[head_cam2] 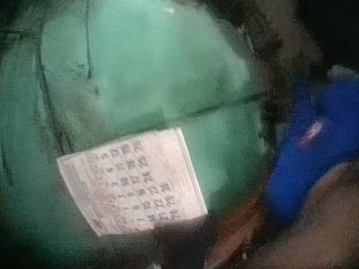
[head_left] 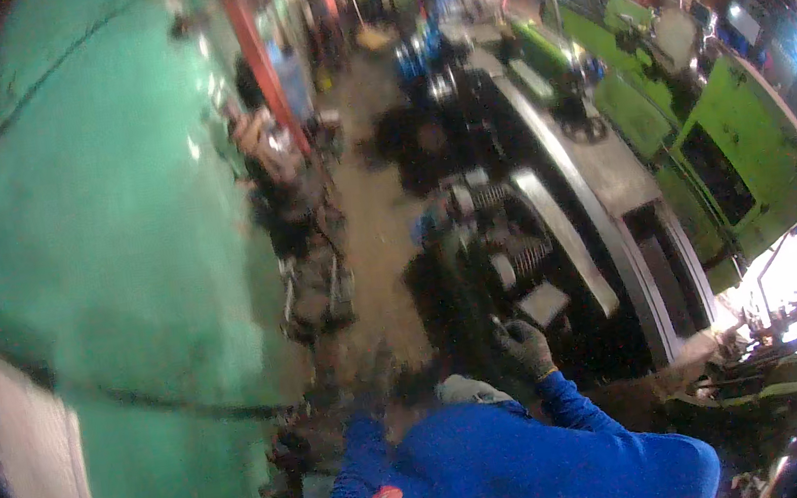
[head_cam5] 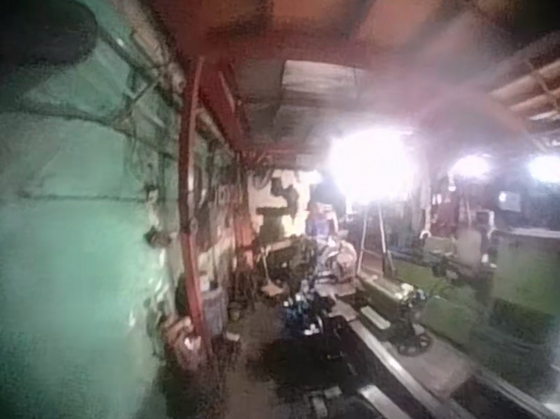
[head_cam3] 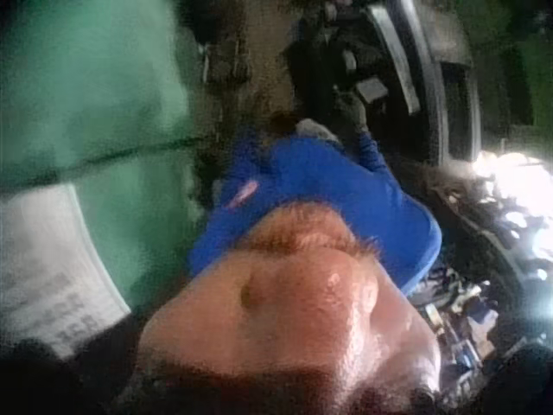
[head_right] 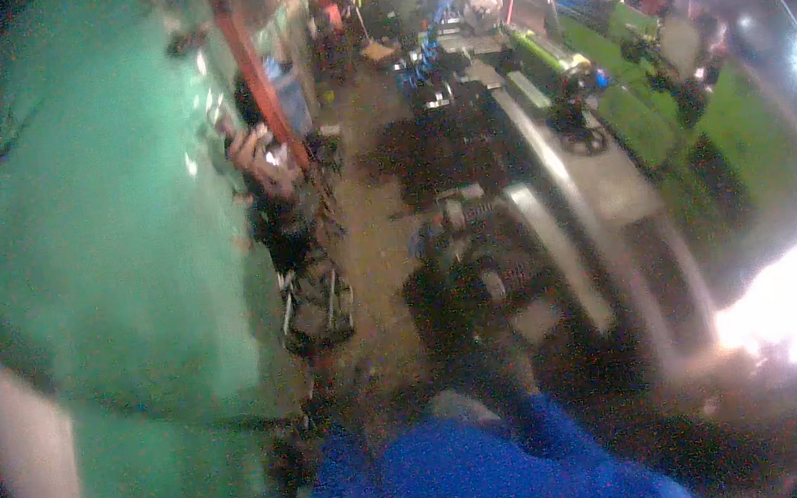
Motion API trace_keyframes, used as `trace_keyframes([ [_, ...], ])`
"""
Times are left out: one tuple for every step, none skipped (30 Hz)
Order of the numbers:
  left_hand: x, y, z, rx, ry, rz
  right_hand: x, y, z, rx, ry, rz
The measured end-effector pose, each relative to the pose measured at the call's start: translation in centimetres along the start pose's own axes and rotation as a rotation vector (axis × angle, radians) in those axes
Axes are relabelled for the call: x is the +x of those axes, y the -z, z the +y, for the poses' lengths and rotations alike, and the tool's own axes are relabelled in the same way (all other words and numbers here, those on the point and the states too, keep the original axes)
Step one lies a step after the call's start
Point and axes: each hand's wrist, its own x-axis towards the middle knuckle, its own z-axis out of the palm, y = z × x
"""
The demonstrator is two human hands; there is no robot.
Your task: The person operates a green industrial lathe machine in a workshop. They use a wrench to tighten components on the machine's chuck and then manipulate the machine's control levers and handles.
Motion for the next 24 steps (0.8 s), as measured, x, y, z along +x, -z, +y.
trace_keyframes([
  [3.5,1.4,0.3,0.019,0.016,0.005,3.3,-3.4,-0.5,0.199,-0.01,0.043],
  [5.9,1.6,0.3,0.036,0.032,0.013,5.6,-4.0,-0.6,0.382,-0.036,0.044],
  [7.8,2.8,0.3,0.065,0.06,0.032,8.2,-5.2,-3.7,0.318,-0.006,0.017],
  [8.7,4.0,-0.1,0.082,0.108,0.072,10.5,-4.8,-6.3,0.1,0.069,-0.042],
  [10.5,4.4,-0.2,0.099,0.134,0.08,12.6,-3.7,-8.8,-0.115,0.146,-0.059],
  [11.8,4.5,-0.1,0.116,0.161,0.083,14.9,-3.5,-9.0,-0.157,0.116,-0.062],
  [12.9,4.9,-0.2,0.122,0.208,0.103,17.3,-4.1,-9.4,-0.208,0.086,-0.08],
  [14.5,5.8,-0.1,0.136,0.249,0.12,19.5,-4.7,-9.8,-0.258,0.054,-0.096],
  [16.7,5.8,0.0,0.15,0.273,0.118,20.7,-4.1,-13.9,-0.319,0.037,-0.135],
  [18.0,6.8,-0.2,0.153,0.323,0.149,22.0,-4.0,-18.4,-0.38,0.041,-0.195],
  [20.2,6.9,-0.2,0.159,0.35,0.147,23.9,-4.2,-19.5,-0.393,0.018,-0.209],
  [22.2,7.4,-0.5,0.17,0.384,0.155,26.2,-5.1,-20.1,-0.405,-0.002,-0.233],
  [24.2,7.7,-0.9,0.176,0.422,0.151,27.8,-6.1,-20.0,-0.586,0.205,-0.245],
  [26.3,8.0,-1.4,0.181,0.453,0.148,29.7,-7.0,-19.9,-0.767,0.424,-0.216],
  [28.0,8.7,-2.2,0.193,0.489,0.135,30.9,-8.2,-20.8,-0.884,0.46,-0.212],
  [30.4,9.4,-2.9,0.217,0.5,0.115,32.3,-9.5,-21.7,-0.876,0.406,-0.245],
  [32.0,10.0,-3.7,0.225,0.535,0.101,34.6,-10.4,-21.8,-0.873,0.357,-0.277],
  [33.4,10.8,-4.9,0.247,0.553,0.077,36.6,-11.4,-21.2,-0.734,0.204,-0.353],
  [35.3,11.6,-5.4,0.269,0.568,0.05,38.9,-12.5,-20.5,-0.646,0.113,-0.344],
  [37.3,12.4,-6.0,0.292,0.573,0.014,41.1,-13.6,-19.7,-0.559,0.018,-0.324],
  [39.3,12.9,-6.3,0.315,0.574,-0.021,43.3,-14.4,-18.5,-0.527,-0.014,-0.242],
  [41.9,13.6,-6.2,0.331,0.543,-0.049,45.3,-15.2,-18.6,-0.487,-0.024,-0.156],
  [44.3,14.0,-6.2,0.339,0.501,-0.088,46.8,-15.4,-18.5,-0.454,0.0,-0.142],
  [47.5,14.7,-5.6,0.355,0.427,-0.12,48.6,-16.0,-19.1,-0.45,0.023,-0.117],
])
